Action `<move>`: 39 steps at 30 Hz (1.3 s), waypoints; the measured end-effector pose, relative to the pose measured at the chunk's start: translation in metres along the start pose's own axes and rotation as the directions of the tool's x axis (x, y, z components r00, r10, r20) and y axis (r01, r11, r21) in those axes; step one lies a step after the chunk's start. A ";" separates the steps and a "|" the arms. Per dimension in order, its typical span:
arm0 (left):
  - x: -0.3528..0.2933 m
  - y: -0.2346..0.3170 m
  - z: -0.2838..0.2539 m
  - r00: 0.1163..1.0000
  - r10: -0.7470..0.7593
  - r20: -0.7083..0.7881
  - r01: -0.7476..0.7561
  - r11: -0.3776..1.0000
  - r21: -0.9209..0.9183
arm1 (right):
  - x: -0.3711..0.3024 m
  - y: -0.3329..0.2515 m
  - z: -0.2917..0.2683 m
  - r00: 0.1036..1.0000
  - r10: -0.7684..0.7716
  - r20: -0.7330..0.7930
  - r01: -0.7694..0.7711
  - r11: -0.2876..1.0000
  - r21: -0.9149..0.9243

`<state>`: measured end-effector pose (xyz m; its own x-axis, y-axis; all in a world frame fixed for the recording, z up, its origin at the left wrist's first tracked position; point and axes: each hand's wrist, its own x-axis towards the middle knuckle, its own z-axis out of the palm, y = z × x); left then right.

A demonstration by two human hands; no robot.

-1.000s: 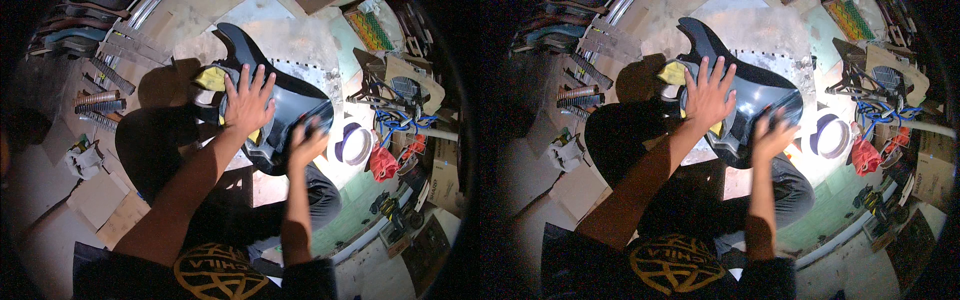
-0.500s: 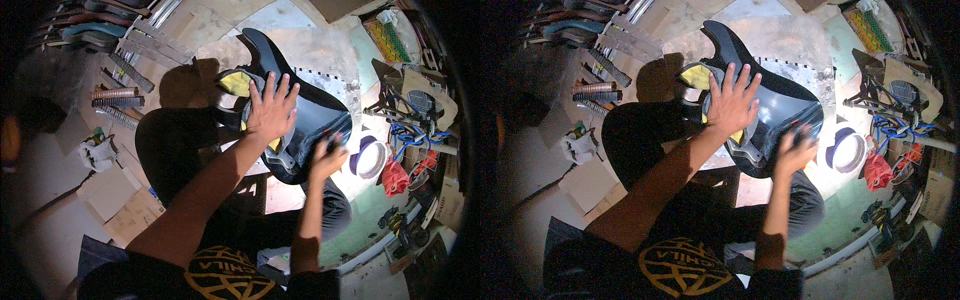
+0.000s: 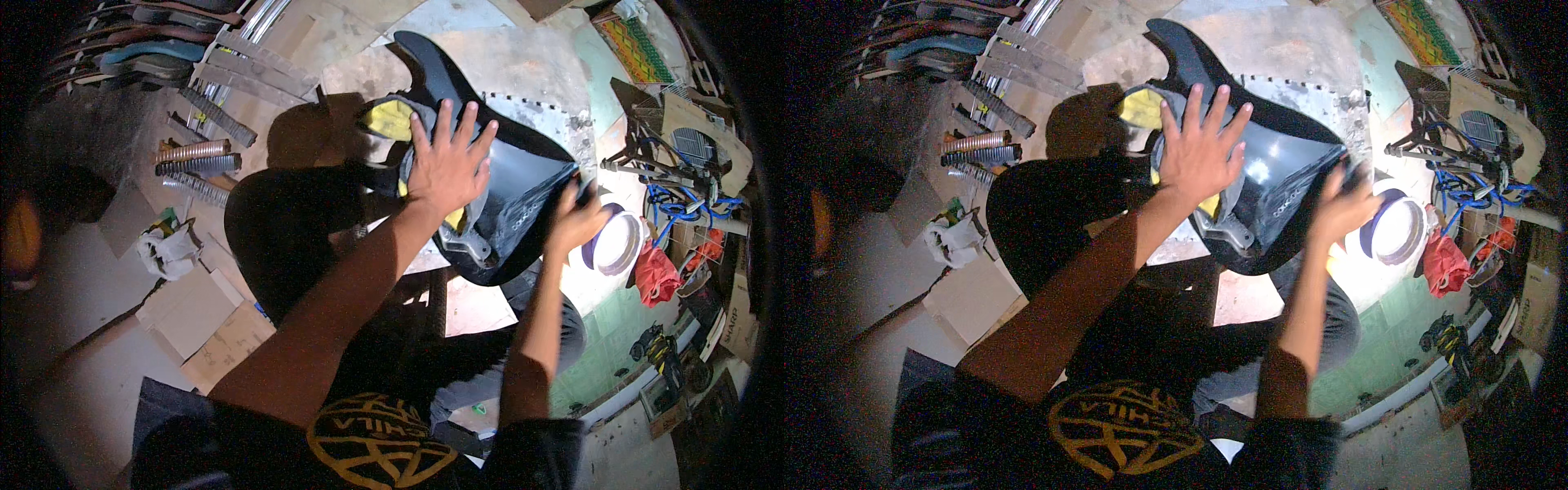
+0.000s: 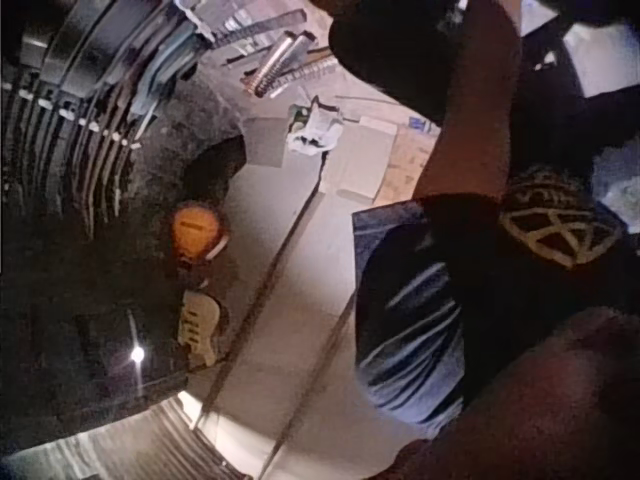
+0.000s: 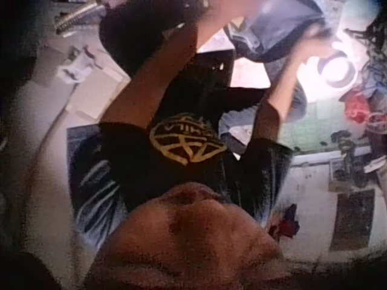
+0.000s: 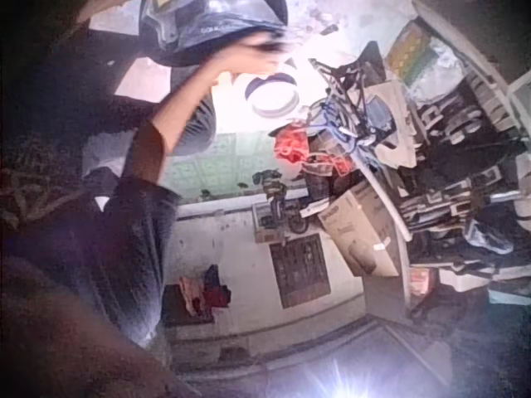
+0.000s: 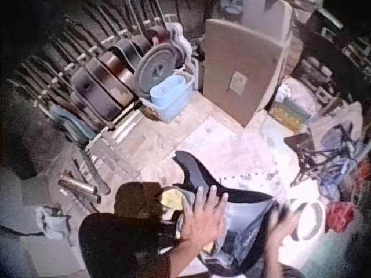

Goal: The person sands the black body of an electric guitar using an orange sanding block and a cloth.

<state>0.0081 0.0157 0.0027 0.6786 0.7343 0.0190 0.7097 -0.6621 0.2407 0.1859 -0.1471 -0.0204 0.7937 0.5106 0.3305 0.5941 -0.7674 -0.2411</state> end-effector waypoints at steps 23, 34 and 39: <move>-0.002 -0.005 0.001 1.000 -0.002 -0.018 0.002 0.999 0.042 | -0.017 -0.014 -0.006 0.998 -0.042 -0.037 0.047 0.990 0.136; -0.003 -0.003 0.000 1.000 0.017 0.011 -0.018 0.999 0.044 | 0.004 0.002 0.006 1.000 0.009 -0.007 -0.008 0.998 0.064; 0.003 0.003 0.001 1.000 0.014 0.008 -0.014 0.998 0.066 | -0.083 -0.004 -0.019 0.976 -0.202 -0.077 0.206 0.977 0.051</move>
<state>0.0122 0.0159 0.0023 0.6898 0.7238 0.0144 0.7109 -0.6810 0.1760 0.1152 -0.1934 -0.0288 0.6450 0.6237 0.4416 0.7508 -0.6248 -0.2142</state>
